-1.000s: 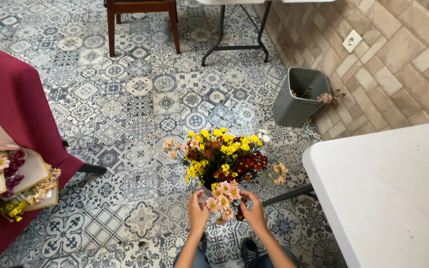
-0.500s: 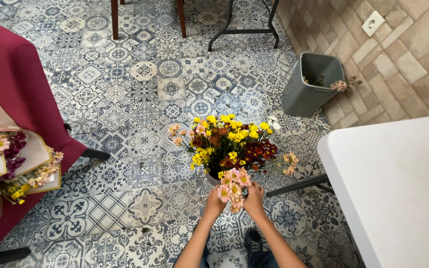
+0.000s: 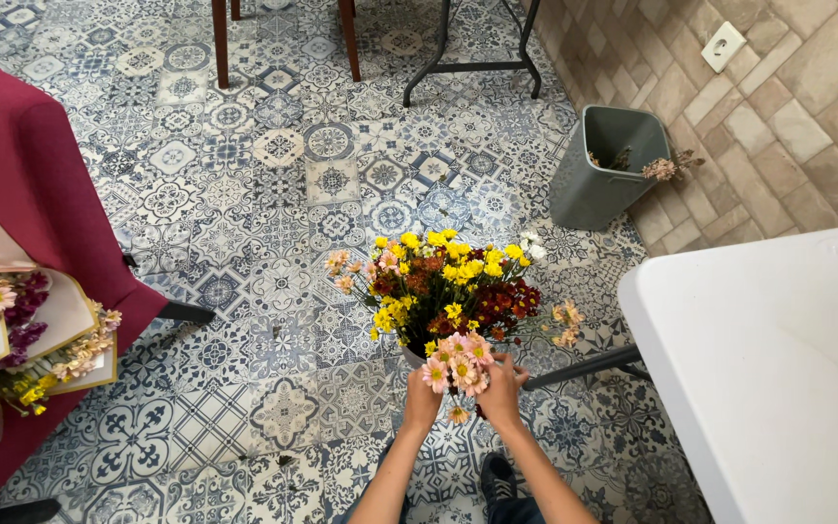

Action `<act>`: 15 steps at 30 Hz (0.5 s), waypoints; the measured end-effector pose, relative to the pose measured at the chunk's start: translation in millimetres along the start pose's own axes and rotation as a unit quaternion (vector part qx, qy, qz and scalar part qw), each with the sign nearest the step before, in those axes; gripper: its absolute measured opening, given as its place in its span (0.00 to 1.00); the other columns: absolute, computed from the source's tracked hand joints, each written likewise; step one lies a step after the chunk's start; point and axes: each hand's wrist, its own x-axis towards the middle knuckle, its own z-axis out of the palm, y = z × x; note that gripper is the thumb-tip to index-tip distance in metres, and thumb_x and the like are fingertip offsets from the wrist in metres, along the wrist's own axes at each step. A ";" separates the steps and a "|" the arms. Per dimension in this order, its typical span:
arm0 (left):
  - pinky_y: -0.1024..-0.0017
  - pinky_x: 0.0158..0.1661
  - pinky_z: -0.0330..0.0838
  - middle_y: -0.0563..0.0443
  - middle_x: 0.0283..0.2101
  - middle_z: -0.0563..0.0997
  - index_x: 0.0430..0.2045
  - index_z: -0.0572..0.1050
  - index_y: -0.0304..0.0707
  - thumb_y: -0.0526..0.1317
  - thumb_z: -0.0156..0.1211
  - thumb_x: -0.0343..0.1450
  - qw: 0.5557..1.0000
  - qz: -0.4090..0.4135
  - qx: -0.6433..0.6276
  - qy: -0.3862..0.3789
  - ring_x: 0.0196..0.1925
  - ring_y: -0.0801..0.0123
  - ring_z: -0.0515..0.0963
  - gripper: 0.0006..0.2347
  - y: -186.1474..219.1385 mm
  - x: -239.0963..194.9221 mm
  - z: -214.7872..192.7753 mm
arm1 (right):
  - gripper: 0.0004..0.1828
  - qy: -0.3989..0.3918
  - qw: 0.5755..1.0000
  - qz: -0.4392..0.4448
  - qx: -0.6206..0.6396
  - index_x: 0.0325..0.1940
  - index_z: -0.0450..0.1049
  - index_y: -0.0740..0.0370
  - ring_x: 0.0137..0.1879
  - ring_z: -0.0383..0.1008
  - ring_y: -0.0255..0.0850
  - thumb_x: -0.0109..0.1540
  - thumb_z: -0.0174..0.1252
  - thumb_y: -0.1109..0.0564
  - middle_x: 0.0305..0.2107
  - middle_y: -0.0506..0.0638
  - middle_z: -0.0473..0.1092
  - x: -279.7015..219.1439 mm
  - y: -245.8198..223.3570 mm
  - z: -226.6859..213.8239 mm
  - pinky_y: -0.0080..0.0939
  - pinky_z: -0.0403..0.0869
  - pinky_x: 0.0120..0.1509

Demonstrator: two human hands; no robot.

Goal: The person selects flowers from a vase, trims the stems with shears, and organizes them on a table.

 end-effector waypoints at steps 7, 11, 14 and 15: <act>0.64 0.34 0.76 0.34 0.23 0.81 0.18 0.78 0.26 0.27 0.53 0.71 0.999 0.043 0.001 0.010 0.26 0.47 0.80 0.10 40.3 6.8 -6.8 | 0.16 0.037 0.999 -0.040 -0.005 0.42 0.79 0.51 0.63 0.68 0.39 0.53 0.74 0.50 0.44 0.41 0.66 1.5 -31.2 -44.3 0.59 0.52 0.69; 0.59 0.35 0.76 0.32 0.24 0.81 0.19 0.79 0.25 0.26 0.51 0.71 0.998 0.061 0.022 0.024 0.27 0.39 0.80 0.10 66.8 10.3 -15.0 | 0.08 0.059 0.995 -0.073 0.032 0.40 0.78 0.57 0.62 0.66 0.45 0.57 0.68 0.60 0.42 0.46 0.69 1.2 -34.7 -53.2 0.61 0.49 0.69; 0.57 0.36 0.77 0.31 0.25 0.81 0.19 0.79 0.26 0.26 0.54 0.70 0.996 0.079 0.025 0.032 0.30 0.35 0.80 0.09 79.9 9.9 -19.4 | 0.02 0.077 0.993 -0.090 0.026 0.37 0.78 0.52 0.62 0.65 0.37 0.61 0.63 0.59 0.40 0.39 0.71 2.2 -51.9 -68.7 0.60 0.52 0.66; 0.56 0.37 0.78 0.30 0.27 0.81 0.19 0.80 0.27 0.27 0.56 0.70 0.995 0.085 0.027 0.034 0.32 0.35 0.81 0.08 79.7 9.7 -20.5 | 0.08 0.081 0.992 -0.098 0.022 0.34 0.78 0.51 0.61 0.64 0.36 0.65 0.57 0.61 0.38 0.37 0.73 1.4 -63.8 -78.8 0.59 0.53 0.63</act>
